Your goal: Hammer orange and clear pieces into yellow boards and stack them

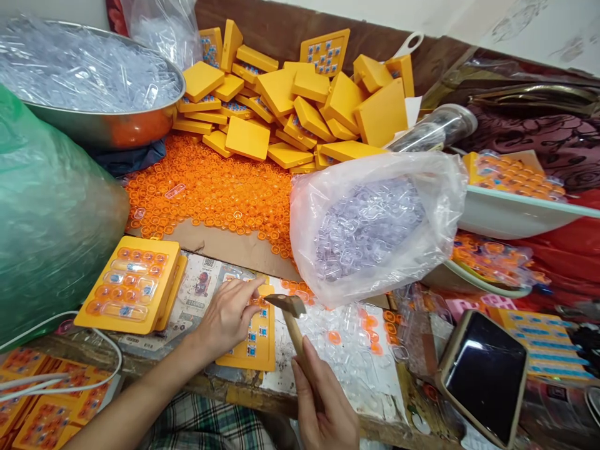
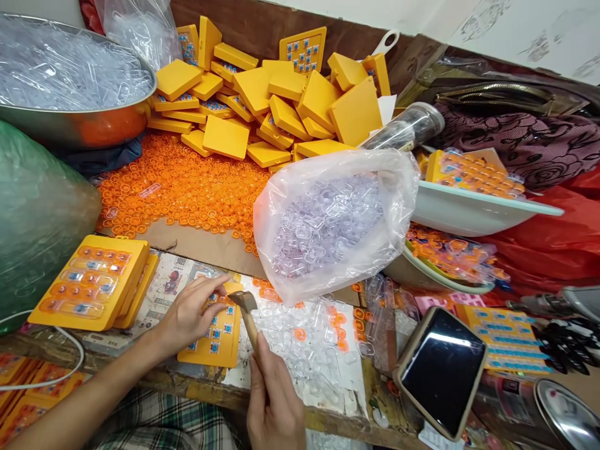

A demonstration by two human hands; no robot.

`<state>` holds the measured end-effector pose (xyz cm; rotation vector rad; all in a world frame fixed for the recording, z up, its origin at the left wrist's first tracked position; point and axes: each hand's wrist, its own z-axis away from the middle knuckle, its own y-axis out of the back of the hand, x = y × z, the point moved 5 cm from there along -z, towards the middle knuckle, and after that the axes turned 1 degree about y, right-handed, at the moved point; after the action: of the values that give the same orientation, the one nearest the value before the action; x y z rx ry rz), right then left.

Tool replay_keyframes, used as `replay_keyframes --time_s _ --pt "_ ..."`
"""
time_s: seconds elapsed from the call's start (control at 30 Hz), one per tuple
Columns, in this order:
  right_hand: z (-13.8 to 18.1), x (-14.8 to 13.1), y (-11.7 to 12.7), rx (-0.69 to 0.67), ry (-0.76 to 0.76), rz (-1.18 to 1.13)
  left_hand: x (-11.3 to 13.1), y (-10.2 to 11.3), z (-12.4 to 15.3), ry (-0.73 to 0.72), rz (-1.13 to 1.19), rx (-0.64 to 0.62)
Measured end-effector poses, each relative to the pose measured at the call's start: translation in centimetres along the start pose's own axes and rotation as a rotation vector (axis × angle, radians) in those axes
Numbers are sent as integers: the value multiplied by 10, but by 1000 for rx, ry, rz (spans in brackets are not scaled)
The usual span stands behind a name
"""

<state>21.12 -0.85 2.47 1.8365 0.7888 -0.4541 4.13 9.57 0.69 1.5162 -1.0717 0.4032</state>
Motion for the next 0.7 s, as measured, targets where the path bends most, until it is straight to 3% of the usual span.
replay_keyframes --time_s 0.1,0.23,0.43,0.57,0.7 --pt "-6 -5 -5 -84 16 46 -3 -2 1 -1 39 31" --pt "-9 -12 2 -16 49 18 -6 -1 -3 7 66 52" --pt "-7 -7 -8 -213 -26 154 -11 -2 1 115 120 35" --pt "-10 -7 -1 -72 -45 21 -14 6 -7 210 161 11" --pt "-11 -1 17 192 -148 -5 -8 5 -49 128 21 38"
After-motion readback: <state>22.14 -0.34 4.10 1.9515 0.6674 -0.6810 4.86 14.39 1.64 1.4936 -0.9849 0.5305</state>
